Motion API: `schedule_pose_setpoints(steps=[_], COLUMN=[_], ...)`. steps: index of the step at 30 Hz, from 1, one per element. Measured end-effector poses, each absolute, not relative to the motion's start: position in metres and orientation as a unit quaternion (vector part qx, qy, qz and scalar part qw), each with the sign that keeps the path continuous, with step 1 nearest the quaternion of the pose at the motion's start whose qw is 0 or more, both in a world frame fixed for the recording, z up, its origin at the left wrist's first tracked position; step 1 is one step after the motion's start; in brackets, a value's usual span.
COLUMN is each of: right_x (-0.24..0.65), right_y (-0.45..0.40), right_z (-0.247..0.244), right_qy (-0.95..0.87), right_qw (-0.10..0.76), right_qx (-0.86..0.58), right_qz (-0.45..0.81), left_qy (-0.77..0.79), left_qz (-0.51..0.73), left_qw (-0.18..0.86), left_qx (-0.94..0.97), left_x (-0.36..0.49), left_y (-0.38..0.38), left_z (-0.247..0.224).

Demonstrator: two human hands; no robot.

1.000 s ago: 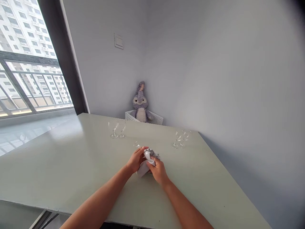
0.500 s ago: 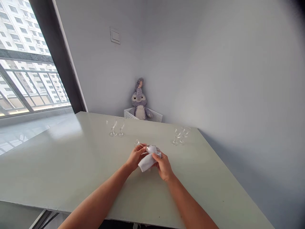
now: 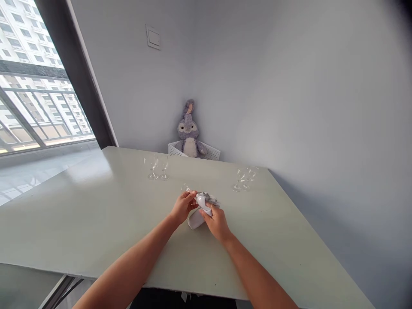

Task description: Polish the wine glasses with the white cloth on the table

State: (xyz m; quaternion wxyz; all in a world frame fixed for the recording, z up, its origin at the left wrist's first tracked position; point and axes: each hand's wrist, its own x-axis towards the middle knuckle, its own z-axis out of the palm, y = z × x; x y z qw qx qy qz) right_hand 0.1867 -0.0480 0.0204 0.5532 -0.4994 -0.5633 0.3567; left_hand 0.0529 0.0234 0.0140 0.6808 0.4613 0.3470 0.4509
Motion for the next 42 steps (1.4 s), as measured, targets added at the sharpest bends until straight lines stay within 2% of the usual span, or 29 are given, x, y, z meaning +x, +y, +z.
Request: schedule_pose_setpoints(steps=[2,4,7,9,12,14,17,19,21,27,30,35,38,42], right_x=[0.192,0.2,0.211,0.215,0.217,0.217,0.22,0.223,0.229,0.251,0.26,0.275,0.283,0.283], right_y=[-0.044,-0.039,-0.033,-0.031,-0.031,-0.032,-0.037,-0.04,-0.042,-0.049,-0.047,-0.035,-0.031,-0.04], right_z=[0.019,0.019,0.021,0.022,0.024,0.026,0.032,0.038,0.046,0.079,0.092,0.092,0.087,0.086], right_qy=[-0.508,-0.439,-0.361,-0.323,-0.285,-0.302,-0.417,-0.52,-0.607,-0.8,-0.886,-0.919,-0.871,-0.777], right_qw=[0.568,0.592,0.619,0.612,0.575,0.556,0.518,0.469,0.407,0.218,0.17,0.178,0.245,0.339], right_qx=[-0.518,-0.538,-0.541,-0.507,-0.443,-0.433,-0.451,-0.468,-0.488,-0.442,-0.371,-0.351,-0.419,-0.514], right_qz=[0.388,0.41,0.441,0.514,0.626,0.642,0.595,0.54,0.477,0.342,0.22,-0.002,-0.071,-0.133], left_qy=[0.401,0.432,0.37,0.317,0.288,0.291,0.299,0.306,0.317,0.273,0.22,0.196,0.23,0.322], left_qz=[0.449,0.464,0.484,0.479,0.457,0.414,0.335,0.304,0.287,0.217,0.169,0.159,0.194,0.257], left_qw=[0.595,0.439,0.245,0.193,0.17,0.129,0.056,0.071,0.133,0.456,0.571,0.662,0.677,0.639], left_qx=[0.532,0.637,0.754,0.796,0.824,0.853,0.892,0.899,0.894,0.819,0.773,0.706,0.671,0.649], left_x=[0.053,0.051,0.049,0.049,0.048,0.046,0.041,0.039,0.037,0.04,0.041,0.041,0.041,0.041], left_y=[0.02,0.016,0.014,0.016,0.023,0.028,0.031,0.029,0.027,0.016,0.015,0.017,0.019,0.026], left_z=[0.014,0.018,0.027,0.031,0.03,0.025,0.019,0.017,0.018,0.033,0.037,0.036,0.033,0.027])
